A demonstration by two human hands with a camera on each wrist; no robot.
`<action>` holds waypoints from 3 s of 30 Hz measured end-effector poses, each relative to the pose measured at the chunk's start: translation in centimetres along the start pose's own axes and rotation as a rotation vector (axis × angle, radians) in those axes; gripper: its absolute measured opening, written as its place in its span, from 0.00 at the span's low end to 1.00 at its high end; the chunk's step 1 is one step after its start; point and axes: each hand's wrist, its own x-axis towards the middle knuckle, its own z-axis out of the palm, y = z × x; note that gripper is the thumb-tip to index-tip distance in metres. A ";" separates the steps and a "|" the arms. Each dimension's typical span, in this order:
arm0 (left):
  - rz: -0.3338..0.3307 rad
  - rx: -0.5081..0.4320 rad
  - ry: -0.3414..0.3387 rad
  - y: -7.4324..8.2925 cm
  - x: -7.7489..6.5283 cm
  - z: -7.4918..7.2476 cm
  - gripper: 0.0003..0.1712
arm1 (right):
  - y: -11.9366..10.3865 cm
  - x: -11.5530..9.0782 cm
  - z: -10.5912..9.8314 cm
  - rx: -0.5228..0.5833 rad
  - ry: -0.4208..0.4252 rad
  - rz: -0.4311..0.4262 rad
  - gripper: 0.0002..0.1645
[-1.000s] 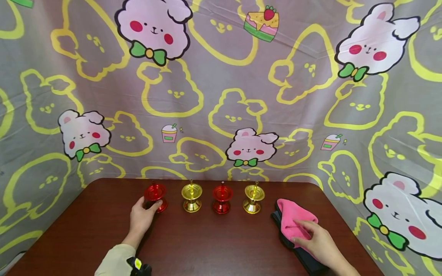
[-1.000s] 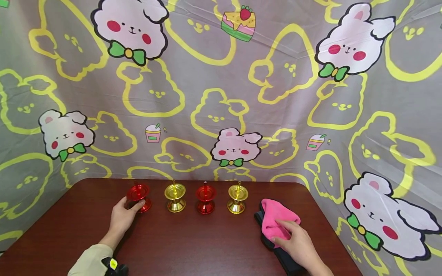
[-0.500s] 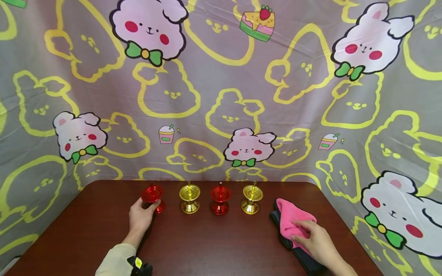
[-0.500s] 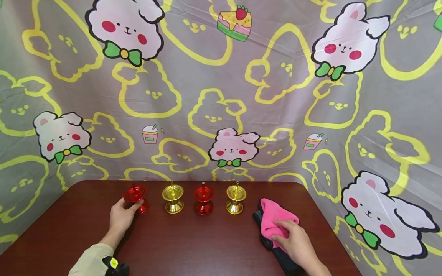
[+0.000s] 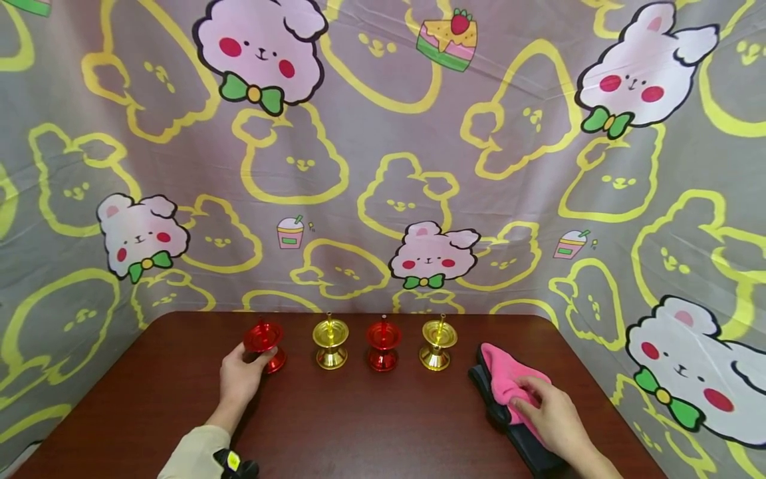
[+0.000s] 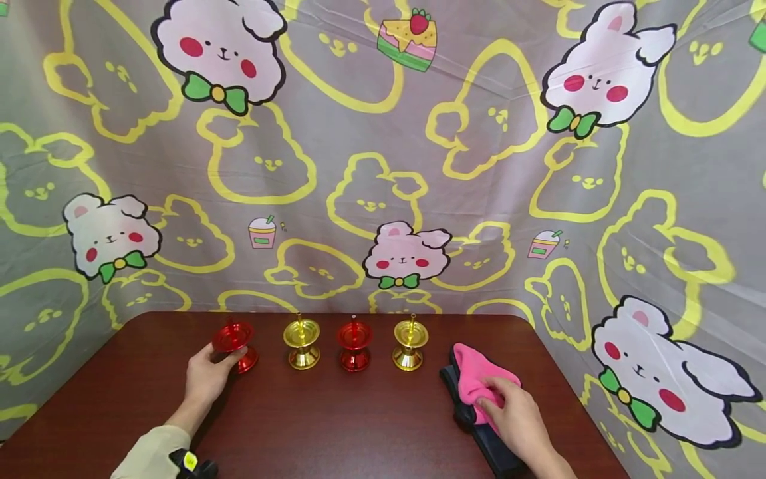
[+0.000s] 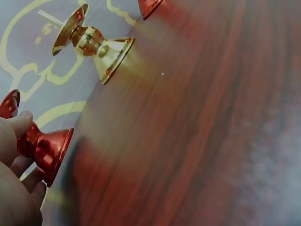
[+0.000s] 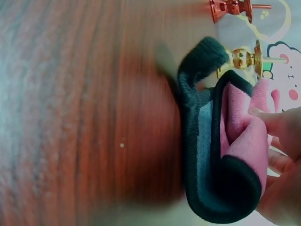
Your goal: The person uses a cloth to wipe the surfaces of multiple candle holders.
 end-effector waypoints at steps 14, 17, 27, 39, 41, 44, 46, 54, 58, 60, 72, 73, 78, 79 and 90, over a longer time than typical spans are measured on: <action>0.032 0.013 -0.105 3.1 -3.1 -1.9 0.21 | -2.5 -0.4 -1.7 0.096 0.134 -0.006 0.18; 0.037 -0.006 -0.135 3.8 -4.1 -2.1 0.21 | -3.6 -0.7 -2.0 0.122 0.173 -0.015 0.18; 0.011 -0.186 -0.262 6.8 -8.8 -1.4 0.14 | -8.1 -2.2 -2.6 0.372 0.162 -0.041 0.22; 0.049 -0.394 -0.588 10.3 -15.1 0.2 0.18 | -12.6 -4.0 -2.0 0.558 0.076 -0.084 0.22; 0.053 -0.410 -0.648 10.7 -15.8 0.6 0.19 | -13.3 -4.2 -1.7 0.582 0.065 -0.100 0.21; 0.059 -0.413 -0.710 11.1 -16.5 1.2 0.18 | -14.4 -4.4 -1.1 0.626 0.048 -0.133 0.21; 0.065 -0.409 -0.739 11.2 -16.8 1.6 0.17 | -15.0 -4.5 -0.7 0.664 0.029 -0.153 0.21; 0.097 -0.448 -0.839 11.5 -17.5 2.4 0.17 | -16.1 -4.9 0.8 0.762 -0.087 -0.307 0.20; 0.101 -0.464 -0.896 11.6 -17.5 2.6 0.17 | -16.2 -5.2 1.3 0.801 -0.193 -0.295 0.22; 0.121 -0.471 -0.919 11.6 -17.4 2.6 0.16 | -16.2 -5.2 1.5 0.805 -0.224 -0.285 0.23; 0.291 -0.511 -0.931 11.6 -17.0 2.7 0.14 | -15.6 -4.8 2.4 0.686 -0.191 -0.625 0.21; 0.309 -0.505 -0.923 11.6 -17.0 2.7 0.13 | -15.6 -4.8 2.4 0.682 -0.203 -0.642 0.21; 0.387 -0.461 -0.886 11.3 -17.1 2.6 0.11 | -15.3 -4.4 1.7 0.657 -0.334 -0.629 0.18; 0.390 -0.458 -0.889 11.3 -17.1 2.6 0.11 | -15.3 -4.4 1.5 0.661 -0.379 -0.613 0.18; 0.407 -0.512 -0.977 10.6 -17.5 2.6 0.09 | -15.2 -3.9 0.1 0.629 -0.655 -0.536 0.16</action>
